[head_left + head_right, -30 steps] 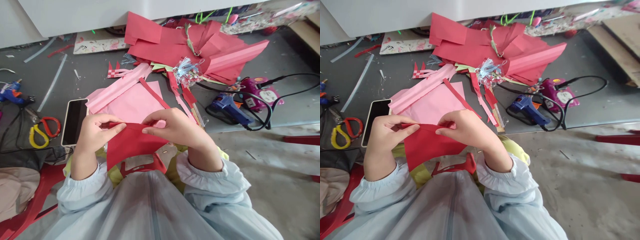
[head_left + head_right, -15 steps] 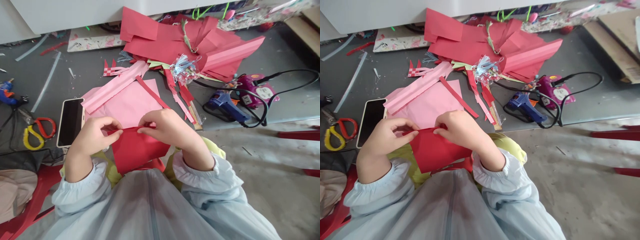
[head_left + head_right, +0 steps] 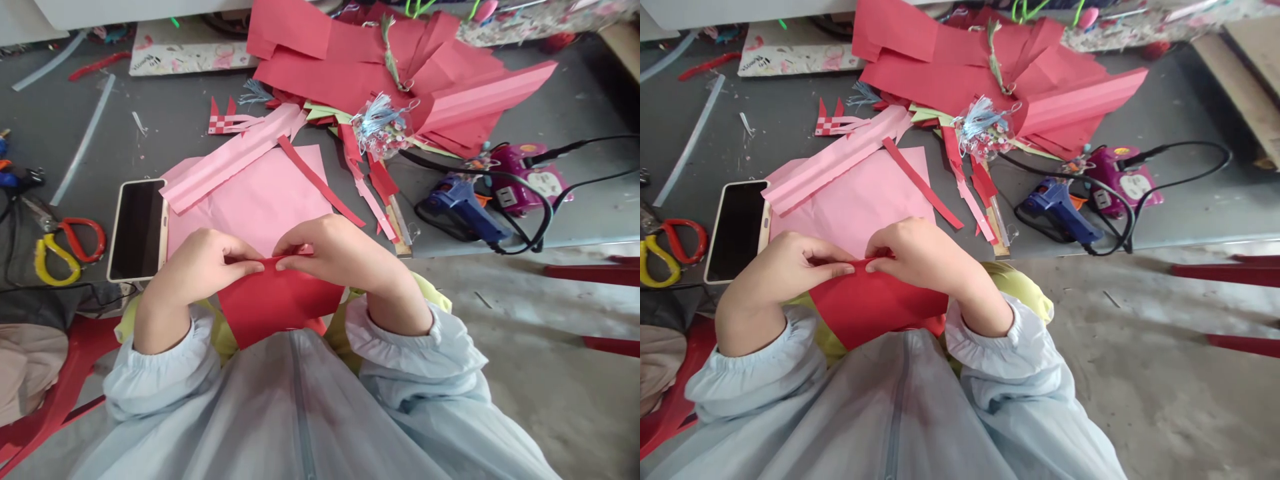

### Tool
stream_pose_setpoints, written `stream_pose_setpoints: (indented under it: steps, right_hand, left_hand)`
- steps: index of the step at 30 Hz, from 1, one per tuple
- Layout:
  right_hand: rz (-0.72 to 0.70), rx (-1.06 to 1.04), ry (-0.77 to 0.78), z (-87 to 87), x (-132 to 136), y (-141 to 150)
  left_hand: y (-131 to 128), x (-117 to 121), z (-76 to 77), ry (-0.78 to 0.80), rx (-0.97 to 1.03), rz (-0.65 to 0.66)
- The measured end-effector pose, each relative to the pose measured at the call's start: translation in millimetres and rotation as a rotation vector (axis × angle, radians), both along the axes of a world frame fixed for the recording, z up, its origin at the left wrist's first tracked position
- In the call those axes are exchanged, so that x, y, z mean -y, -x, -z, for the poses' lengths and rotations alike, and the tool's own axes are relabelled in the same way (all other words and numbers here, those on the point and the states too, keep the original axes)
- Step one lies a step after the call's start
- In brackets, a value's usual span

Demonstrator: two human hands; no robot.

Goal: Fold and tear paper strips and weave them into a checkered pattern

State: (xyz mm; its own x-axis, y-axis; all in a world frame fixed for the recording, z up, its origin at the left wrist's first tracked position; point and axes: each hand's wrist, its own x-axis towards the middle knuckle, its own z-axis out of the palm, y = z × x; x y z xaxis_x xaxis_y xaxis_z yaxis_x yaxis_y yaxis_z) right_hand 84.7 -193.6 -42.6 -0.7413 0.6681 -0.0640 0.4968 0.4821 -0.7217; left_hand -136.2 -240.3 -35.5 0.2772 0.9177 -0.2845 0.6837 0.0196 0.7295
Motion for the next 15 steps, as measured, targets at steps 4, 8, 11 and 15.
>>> stream_pose_setpoints:
  steps: [4, 8, 11, 15]
  right_hand:
    - [-0.012, -0.016, 0.03, -0.7, -0.5, -0.2]
    - [-0.011, -0.023, 0.056, -1.9, -1.2, 0.2]
    - [-0.011, -0.014, 0.073, -3.8, -1.8, -0.2]
    - [-0.014, 0.003, 0.076, -5.0, -1.6, 0.1]
  left_hand:
    - [-0.2, 0.2, -1.2, 0.009, 0.02, -0.014]
    - [-0.6, 0.3, -3.4, 0.007, 0.017, -0.016]
    - [-1.9, 0.2, -8.1, 0.024, -0.031, 0.007]
    - [-3.7, -0.1, -12.2, 0.038, -0.072, 0.03]
